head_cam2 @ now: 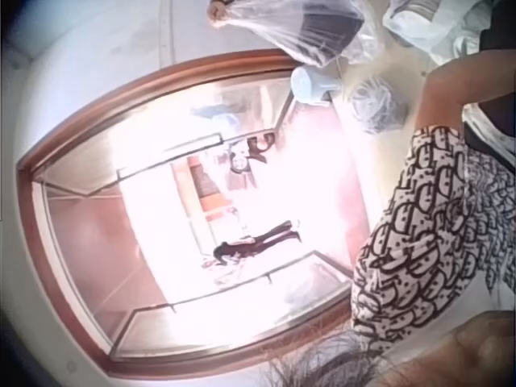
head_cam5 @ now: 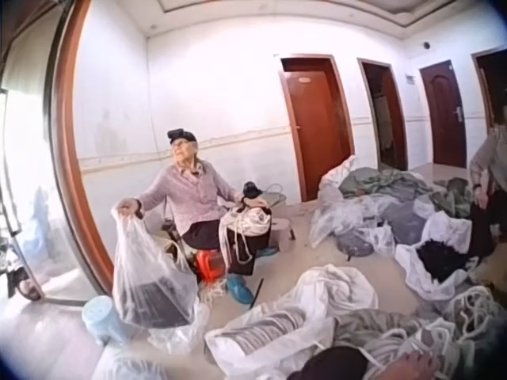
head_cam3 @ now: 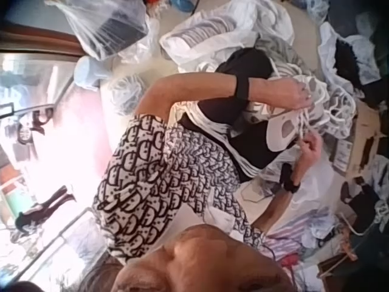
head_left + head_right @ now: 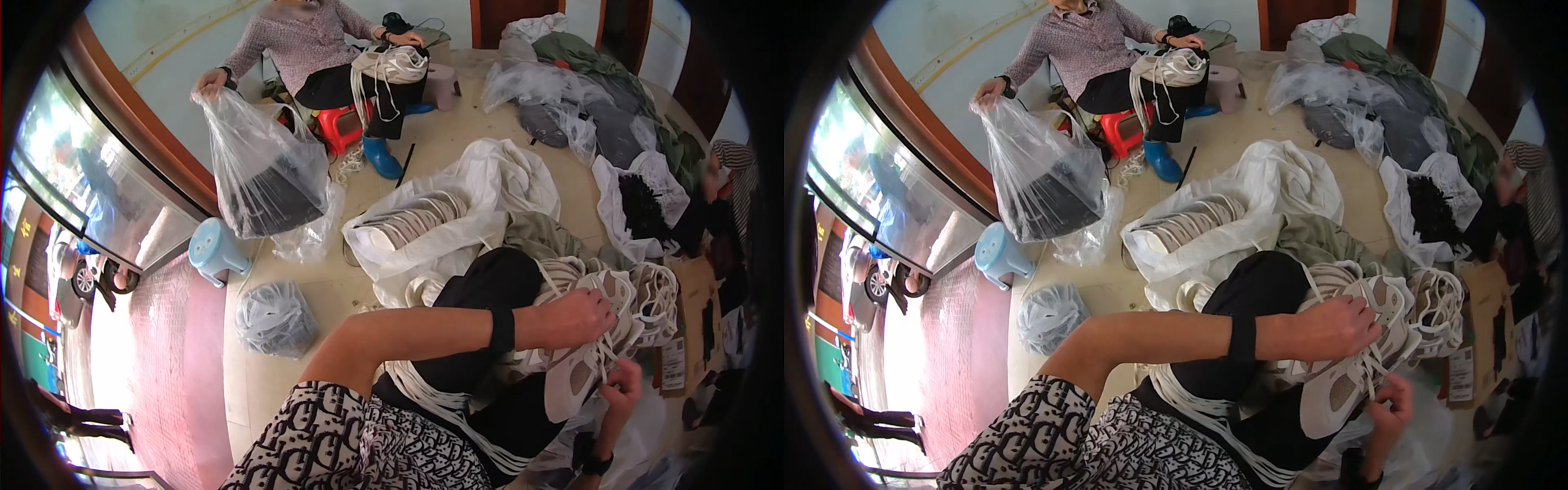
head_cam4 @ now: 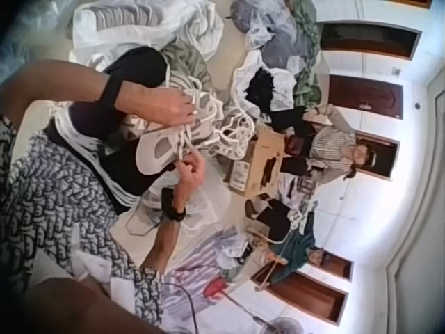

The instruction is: Lacing white athletic shoes and organizing them in a stack.

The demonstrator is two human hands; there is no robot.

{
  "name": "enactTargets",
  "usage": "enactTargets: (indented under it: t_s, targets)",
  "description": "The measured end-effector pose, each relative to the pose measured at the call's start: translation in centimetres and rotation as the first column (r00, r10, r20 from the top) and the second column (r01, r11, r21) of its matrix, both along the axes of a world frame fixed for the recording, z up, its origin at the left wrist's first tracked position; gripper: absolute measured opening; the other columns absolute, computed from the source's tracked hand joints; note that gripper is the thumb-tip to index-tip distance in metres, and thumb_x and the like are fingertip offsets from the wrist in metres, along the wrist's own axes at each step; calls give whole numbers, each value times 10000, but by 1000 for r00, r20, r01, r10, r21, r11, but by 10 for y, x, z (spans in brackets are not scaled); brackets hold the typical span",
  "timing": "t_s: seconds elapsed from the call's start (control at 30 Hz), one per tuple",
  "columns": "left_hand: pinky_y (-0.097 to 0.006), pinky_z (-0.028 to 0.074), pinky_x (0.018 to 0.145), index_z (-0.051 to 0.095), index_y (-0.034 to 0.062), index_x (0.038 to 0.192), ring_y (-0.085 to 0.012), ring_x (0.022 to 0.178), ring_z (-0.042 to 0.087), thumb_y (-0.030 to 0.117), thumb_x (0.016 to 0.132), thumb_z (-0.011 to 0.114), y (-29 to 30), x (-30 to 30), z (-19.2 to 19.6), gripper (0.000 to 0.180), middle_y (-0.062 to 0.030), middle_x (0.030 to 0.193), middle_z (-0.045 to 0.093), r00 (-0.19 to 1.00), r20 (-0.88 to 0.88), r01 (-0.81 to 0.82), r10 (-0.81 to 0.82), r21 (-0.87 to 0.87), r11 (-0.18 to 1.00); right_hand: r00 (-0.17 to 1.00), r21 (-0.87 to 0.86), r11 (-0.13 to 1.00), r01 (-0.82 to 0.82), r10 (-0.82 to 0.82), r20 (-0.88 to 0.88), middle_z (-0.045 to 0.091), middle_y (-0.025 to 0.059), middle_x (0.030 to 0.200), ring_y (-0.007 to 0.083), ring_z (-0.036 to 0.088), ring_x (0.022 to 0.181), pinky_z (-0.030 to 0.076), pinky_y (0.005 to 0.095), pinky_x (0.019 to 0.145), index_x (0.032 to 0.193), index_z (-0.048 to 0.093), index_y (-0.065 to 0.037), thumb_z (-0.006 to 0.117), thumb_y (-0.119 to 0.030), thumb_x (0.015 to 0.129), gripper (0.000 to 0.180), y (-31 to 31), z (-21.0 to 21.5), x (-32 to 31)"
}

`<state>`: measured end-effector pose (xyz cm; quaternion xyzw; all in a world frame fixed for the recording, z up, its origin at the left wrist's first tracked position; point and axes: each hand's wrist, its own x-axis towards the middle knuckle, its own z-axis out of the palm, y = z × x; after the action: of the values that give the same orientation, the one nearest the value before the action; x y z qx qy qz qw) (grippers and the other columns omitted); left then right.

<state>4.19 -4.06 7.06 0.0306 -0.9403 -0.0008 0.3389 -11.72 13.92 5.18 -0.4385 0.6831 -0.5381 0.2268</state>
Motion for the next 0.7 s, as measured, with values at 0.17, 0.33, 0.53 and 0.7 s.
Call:
enactTargets:
  t_s: [0.17,0.33,0.53,0.7]
  targets:
    - [-322,466,592,508,17,810,-242,734,551,135,639,599,-1,3,3,227,-112,737,538,999,-31,-6,8,62,998,925,-154,983,-96,145,350,495,24,624,116,502,572,426,220,556,963,524,-16,565,16,540,426,-3,15,-8]
    - [-384,465,558,498,22,840,-296,661,575,129,646,596,3,-13,12,243,-134,687,562,1000,-12,-17,22,282,959,928,-41,985,-167,171,332,534,37,645,119,536,601,446,230,569,959,526,-24,582,5,545,419,8,30,-24]
    - [-316,434,547,517,38,919,-171,594,526,139,795,490,-19,-5,4,163,-60,645,505,966,-111,225,-232,803,552,970,260,936,-235,242,7,604,2,743,73,550,680,446,220,620,961,620,-11,621,-40,607,355,2,50,-31]
    - [-246,414,504,564,23,878,-72,540,498,222,808,605,-10,-2,39,216,-31,654,578,936,238,-136,-260,923,359,874,241,950,-199,283,-395,623,62,719,178,592,638,445,286,588,881,641,-57,708,-110,602,292,-3,47,-29]
